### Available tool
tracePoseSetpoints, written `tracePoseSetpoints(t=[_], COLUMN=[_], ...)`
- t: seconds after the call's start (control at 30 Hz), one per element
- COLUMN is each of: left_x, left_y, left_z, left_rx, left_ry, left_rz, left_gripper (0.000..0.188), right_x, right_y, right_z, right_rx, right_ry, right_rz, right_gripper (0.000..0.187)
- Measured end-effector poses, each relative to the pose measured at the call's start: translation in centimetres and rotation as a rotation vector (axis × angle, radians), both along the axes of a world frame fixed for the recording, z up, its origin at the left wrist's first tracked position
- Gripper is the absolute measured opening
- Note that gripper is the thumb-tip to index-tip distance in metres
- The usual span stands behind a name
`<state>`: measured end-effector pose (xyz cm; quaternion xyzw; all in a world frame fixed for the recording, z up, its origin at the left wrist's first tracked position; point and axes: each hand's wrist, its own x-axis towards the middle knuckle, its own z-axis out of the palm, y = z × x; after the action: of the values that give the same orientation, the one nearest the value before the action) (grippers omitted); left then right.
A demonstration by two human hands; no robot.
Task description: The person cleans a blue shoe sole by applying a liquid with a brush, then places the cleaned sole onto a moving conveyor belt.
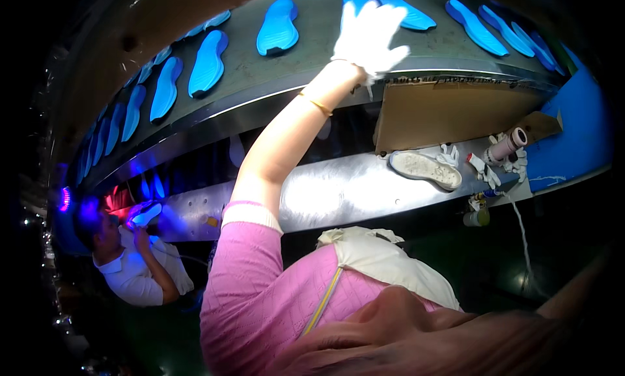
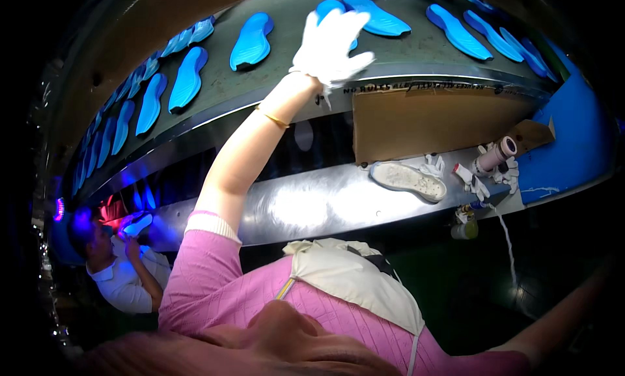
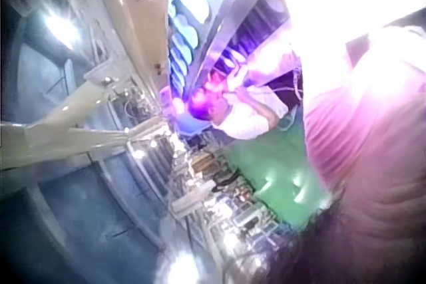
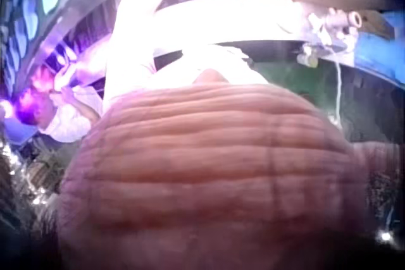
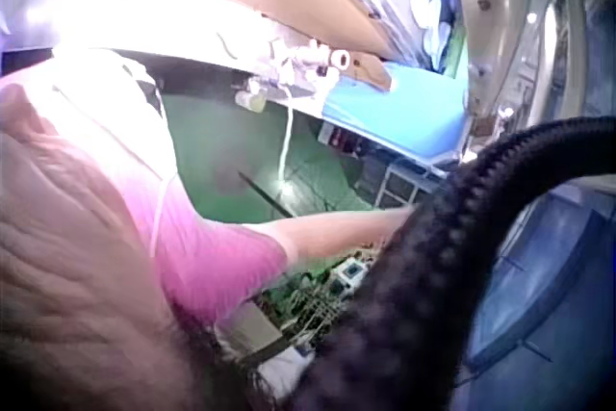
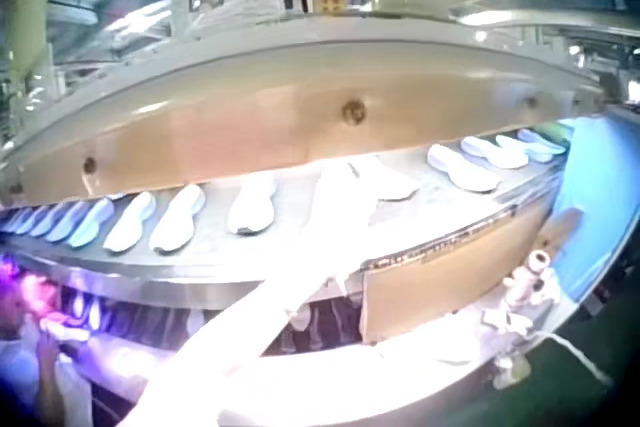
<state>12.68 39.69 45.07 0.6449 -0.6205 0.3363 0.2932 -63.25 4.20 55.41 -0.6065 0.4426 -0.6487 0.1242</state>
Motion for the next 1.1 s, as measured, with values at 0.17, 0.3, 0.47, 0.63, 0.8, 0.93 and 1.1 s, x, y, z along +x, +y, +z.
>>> tracePoseSetpoints(t=[0.17,0.3,0.47,0.63,0.8,0.93,1.1], left_x=[6.8,8.3,9.5,10.0,11.6,10.5,5.8], left_y=[8.3,9.6,10.7,14.5,20.8,23.4,24.1], left_z=[-2.9,-4.1,-2.8,-3.2,-3.6,-3.5,-2.2], left_rx=[0.407,0.289,0.423,0.465,0.412,-0.003,-0.519], left_ry=[0.127,-0.061,0.063,0.205,0.144,-0.023,0.652], left_rz=[0.247,0.338,0.469,0.569,0.624,0.208,-0.256], left_gripper=[0.045,0.037,0.037,0.037,0.032,0.019,0.031], right_x=[16.3,31.9,43.9,52.4,52.1,45.3,43.2], right_y=[13.6,26.1,37.0,38.2,35.7,33.5,27.8], right_z=[-8.1,-15.6,-18.4,-17.8,-18.5,-22.6,-28.2], right_rx=[0.142,0.368,0.588,0.817,0.776,0.888,1.163], right_ry=[-0.709,-0.405,-0.388,-0.234,-0.327,-0.315,-0.508], right_rz=[0.945,1.024,1.185,1.344,1.455,1.224,0.78], right_gripper=[0.046,0.065,0.075,0.084,0.079,0.078,0.082])
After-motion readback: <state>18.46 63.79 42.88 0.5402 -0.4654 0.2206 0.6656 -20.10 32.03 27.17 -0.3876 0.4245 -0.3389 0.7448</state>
